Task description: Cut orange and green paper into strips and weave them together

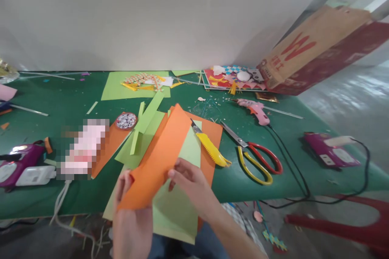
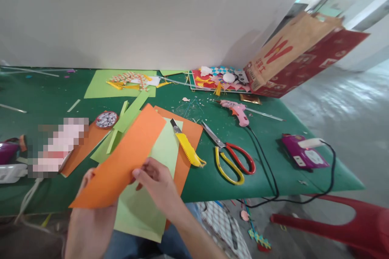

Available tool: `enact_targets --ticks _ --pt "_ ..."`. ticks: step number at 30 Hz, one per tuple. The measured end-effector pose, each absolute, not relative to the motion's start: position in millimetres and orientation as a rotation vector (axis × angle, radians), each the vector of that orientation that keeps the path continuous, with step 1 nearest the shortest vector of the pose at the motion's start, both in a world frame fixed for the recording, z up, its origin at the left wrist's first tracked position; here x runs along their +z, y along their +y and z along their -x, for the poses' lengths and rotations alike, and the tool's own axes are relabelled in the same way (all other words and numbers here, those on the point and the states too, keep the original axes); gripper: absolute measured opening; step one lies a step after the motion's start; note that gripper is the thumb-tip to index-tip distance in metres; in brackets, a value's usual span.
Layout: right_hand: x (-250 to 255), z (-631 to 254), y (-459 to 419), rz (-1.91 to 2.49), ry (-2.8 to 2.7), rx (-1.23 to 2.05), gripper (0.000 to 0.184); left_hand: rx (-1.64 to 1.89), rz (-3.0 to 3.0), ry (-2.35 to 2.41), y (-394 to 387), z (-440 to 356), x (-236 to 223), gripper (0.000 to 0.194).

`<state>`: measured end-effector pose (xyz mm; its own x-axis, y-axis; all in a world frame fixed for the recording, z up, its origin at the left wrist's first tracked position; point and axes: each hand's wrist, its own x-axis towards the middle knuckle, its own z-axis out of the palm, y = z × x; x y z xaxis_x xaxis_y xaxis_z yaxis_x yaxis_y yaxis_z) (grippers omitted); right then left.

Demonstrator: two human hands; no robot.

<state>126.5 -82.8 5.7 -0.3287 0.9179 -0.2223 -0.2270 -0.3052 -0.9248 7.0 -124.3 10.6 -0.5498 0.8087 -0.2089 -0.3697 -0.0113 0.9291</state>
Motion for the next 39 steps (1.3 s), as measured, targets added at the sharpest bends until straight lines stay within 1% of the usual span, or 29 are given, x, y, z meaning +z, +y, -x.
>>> enact_targets --ticks 4,7,10,13,15,17,20,24,27,30,33,39 --pt "5 -145 -70 1.203 -1.065 1.649 0.033 1.611 -0.328 1.263 -123 -23 0 0.028" --pt "6 -160 -54 1.448 -1.325 1.445 0.039 1.573 -0.538 1.372 -122 -20 -3 0.021" --pt "4 -165 -40 1.67 -1.61 1.153 0.046 1.525 -1.104 1.481 -113 -10 -1 0.012" --pt "-1 -161 -31 1.793 -1.875 0.848 0.047 1.341 -1.846 1.448 -97 1 3 0.014" --pt "-4 -157 -28 1.827 -1.946 0.75 0.046 1.253 -2.31 1.423 -86 9 6 0.016" --pt "-6 -155 -27 1.845 -1.973 0.729 0.043 1.2 -2.535 1.426 -77 14 9 0.017" --pt "-6 -153 -27 1.878 -2.113 0.577 0.041 1.072 -2.693 1.293 -68 14 8 0.019" --pt "-5 -154 -30 1.887 -2.27 0.219 0.031 0.712 -2.832 1.235 -65 4 -5 0.025" --pt "-10 -159 -35 1.672 -2.308 0.033 0.025 0.651 -2.883 1.254 -66 -1 -17 0.027" --pt "-20 -165 -43 1.383 -2.369 -0.15 0.027 0.623 -2.901 1.278 -67 -1 -23 0.03" --pt "-27 -168 -47 1.348 -2.414 -0.216 0.031 0.598 -2.904 1.272 -68 1 -22 0.031" --pt "-23 -160 -28 1.514 -2.417 -0.177 0.034 0.574 -2.915 1.249 -68 1 -20 0.029"
